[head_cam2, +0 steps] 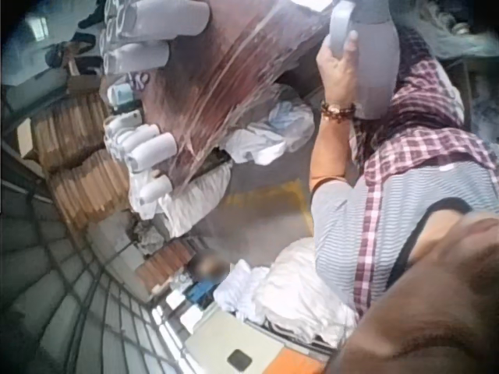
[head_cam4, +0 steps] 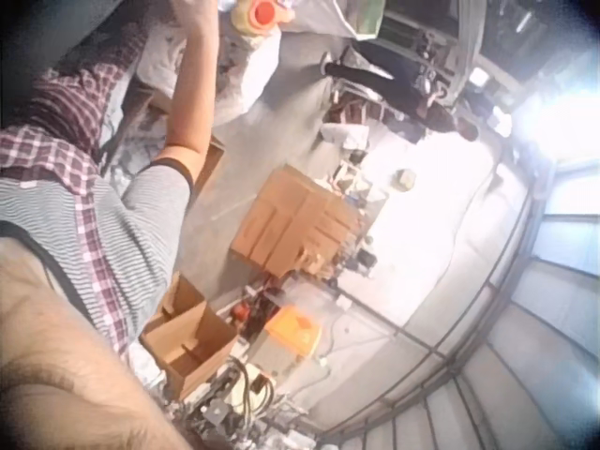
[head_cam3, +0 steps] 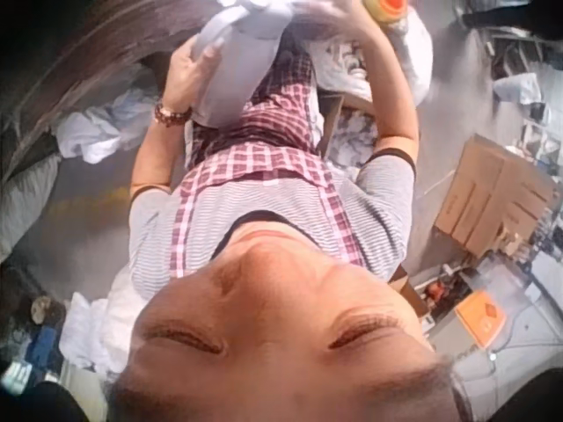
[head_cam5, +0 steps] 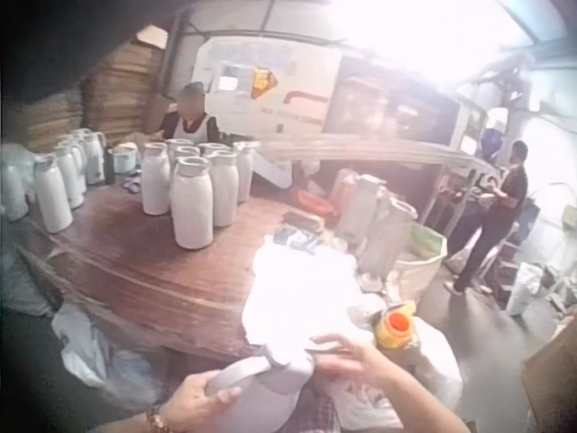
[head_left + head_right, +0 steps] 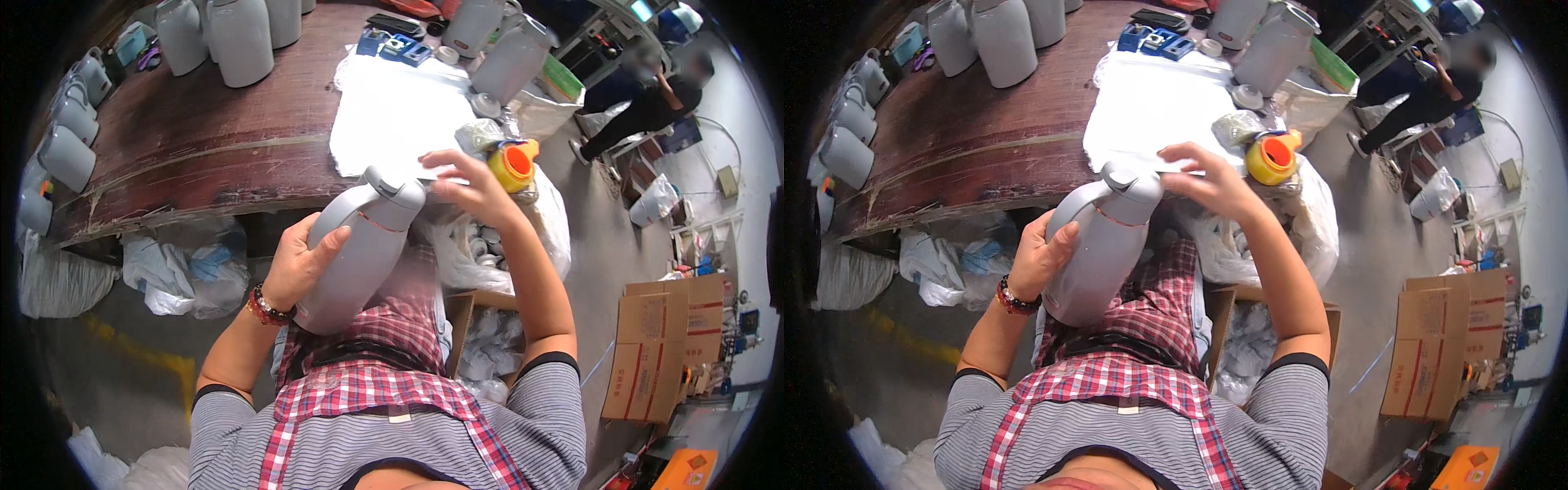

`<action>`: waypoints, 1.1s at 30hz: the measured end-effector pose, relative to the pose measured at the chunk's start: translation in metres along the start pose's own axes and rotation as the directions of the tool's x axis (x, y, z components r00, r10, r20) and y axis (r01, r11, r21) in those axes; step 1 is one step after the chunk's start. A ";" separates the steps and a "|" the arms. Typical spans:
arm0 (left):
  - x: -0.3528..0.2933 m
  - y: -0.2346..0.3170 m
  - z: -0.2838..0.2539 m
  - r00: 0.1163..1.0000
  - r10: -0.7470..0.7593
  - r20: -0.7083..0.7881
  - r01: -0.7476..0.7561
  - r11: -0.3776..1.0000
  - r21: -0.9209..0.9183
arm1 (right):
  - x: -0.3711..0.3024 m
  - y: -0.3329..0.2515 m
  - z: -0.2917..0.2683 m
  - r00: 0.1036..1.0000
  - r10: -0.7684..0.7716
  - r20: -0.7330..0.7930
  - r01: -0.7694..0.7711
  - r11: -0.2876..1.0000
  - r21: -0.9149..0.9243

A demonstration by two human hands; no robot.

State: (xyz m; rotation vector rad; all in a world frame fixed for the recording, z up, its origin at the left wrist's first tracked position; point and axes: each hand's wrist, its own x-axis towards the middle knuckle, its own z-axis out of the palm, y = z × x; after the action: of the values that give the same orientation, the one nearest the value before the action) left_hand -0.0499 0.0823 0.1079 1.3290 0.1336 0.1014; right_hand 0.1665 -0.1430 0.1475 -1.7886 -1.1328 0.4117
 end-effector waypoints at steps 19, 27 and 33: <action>0.047 0.005 -0.023 0.990 -0.101 0.103 0.056 0.928 0.369 | 0.096 0.164 0.033 0.855 0.299 -0.424 -0.007 0.825 0.565; 0.187 -0.008 -0.052 0.995 -0.096 -0.013 0.097 0.965 0.245 | 0.145 0.117 0.087 0.887 0.279 -0.368 0.084 0.687 0.722; 0.229 -0.053 -0.044 0.993 -0.005 -0.117 0.006 1.000 0.009 | 0.148 0.142 0.102 0.815 0.248 -0.524 0.062 0.861 0.504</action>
State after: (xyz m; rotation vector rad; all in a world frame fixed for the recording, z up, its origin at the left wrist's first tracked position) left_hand 0.1697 0.1465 0.0371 1.3323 0.2372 0.1737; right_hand 0.2468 0.0172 0.0049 -1.3573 -0.4412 0.1718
